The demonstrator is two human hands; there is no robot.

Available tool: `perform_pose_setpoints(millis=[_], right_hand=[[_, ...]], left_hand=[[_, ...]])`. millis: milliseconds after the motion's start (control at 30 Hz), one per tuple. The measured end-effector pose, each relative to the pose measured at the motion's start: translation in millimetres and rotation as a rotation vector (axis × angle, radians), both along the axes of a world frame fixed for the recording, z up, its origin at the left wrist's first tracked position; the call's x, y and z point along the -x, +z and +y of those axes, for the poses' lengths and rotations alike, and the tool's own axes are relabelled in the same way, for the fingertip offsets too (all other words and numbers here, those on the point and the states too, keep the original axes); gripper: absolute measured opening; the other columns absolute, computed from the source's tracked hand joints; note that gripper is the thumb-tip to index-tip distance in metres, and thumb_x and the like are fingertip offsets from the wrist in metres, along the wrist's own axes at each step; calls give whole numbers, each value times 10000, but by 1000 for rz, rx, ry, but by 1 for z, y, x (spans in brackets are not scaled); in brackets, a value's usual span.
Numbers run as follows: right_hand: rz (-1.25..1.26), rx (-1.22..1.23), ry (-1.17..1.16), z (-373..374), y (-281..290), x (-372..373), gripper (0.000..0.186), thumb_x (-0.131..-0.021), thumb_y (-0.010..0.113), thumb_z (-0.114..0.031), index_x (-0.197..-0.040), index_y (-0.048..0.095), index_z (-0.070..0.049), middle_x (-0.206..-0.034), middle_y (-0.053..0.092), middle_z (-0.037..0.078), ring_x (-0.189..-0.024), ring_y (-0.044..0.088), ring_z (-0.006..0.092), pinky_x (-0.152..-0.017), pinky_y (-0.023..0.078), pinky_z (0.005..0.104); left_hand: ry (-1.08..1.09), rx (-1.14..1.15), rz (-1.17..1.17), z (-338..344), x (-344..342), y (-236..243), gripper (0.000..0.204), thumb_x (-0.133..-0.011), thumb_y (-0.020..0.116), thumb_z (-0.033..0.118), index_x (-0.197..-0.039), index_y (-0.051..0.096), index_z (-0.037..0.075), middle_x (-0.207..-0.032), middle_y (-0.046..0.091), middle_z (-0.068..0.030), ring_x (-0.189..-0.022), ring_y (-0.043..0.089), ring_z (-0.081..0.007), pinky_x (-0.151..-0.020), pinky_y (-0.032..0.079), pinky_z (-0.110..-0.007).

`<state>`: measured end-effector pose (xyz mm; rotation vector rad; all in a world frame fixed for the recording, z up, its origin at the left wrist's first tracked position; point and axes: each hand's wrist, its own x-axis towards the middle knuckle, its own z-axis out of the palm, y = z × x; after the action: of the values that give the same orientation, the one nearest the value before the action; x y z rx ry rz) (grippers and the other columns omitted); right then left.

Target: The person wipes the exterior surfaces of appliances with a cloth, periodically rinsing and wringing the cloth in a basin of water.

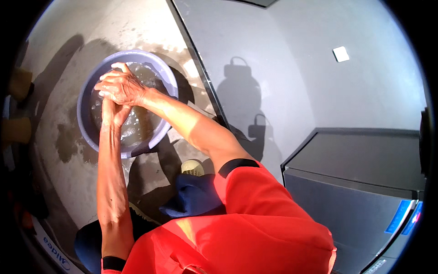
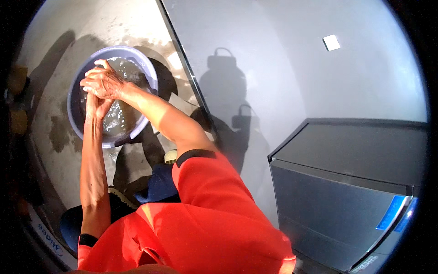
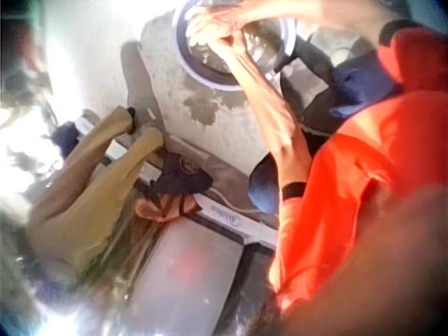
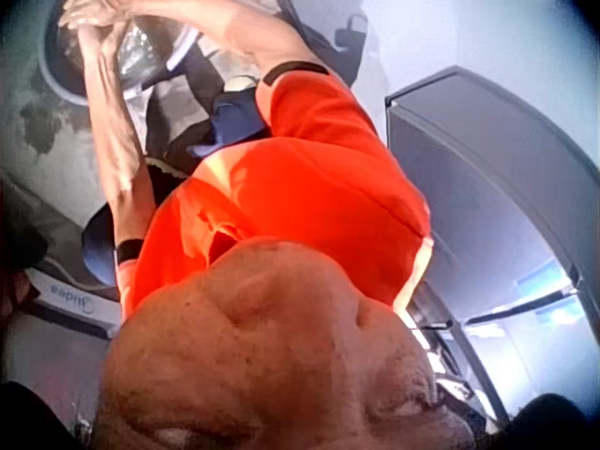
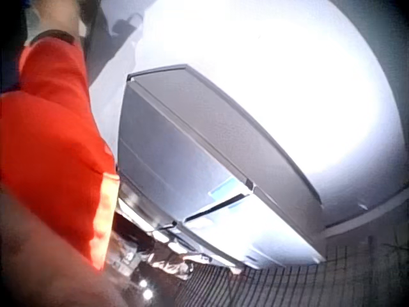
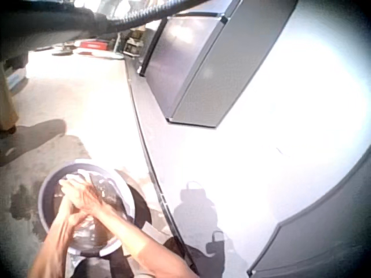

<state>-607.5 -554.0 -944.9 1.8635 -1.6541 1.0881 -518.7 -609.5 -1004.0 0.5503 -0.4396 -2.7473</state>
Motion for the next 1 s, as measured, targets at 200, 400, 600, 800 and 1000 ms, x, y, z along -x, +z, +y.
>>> perform_pose_setpoints(millis=[200,400,600,800,1000], right_hand=[[-666,-93,54,2,32,-27,109,-865,539,-158,-921,592,-80,-760,593,90,-660,603,249,-557,472,365],[-1224,-150,61,-12,55,-32,227,-953,438,-225,-974,546,-27,-620,512,36,-534,491,116,-456,396,286],[-2195,-156,280,-3,7,38,194,-918,440,-121,-1011,518,31,-658,556,109,-536,576,205,-490,506,359],[-1550,-326,-157,61,-87,107,274,-915,454,-278,-790,564,-61,-677,537,53,-612,528,170,-554,451,342],[-458,-1028,-507,49,-32,-5,639,-844,559,-130,-1406,257,-167,-1453,165,198,-1295,234,430,-1049,282,492]], left_hand=[[59,85,-26,14,3,32,307,-915,491,387,-1064,519,120,-960,574,-43,-900,577,-189,-784,498,-356],[301,227,-230,6,7,12,312,-908,504,333,-1086,505,76,-936,565,-53,-816,585,-184,-714,507,-336],[222,737,-709,31,13,70,545,-943,385,474,-811,665,25,-594,546,-14,-473,453,-87,-407,324,-279],[387,1261,-966,7,14,70,493,-933,411,403,-835,607,-38,-715,596,-189,-649,507,-250,-649,415,-397],[451,1627,-800,-7,-35,-28,358,-667,537,-6,-1016,608,25,-1022,565,-211,-941,542,-352,-910,412,-403]])
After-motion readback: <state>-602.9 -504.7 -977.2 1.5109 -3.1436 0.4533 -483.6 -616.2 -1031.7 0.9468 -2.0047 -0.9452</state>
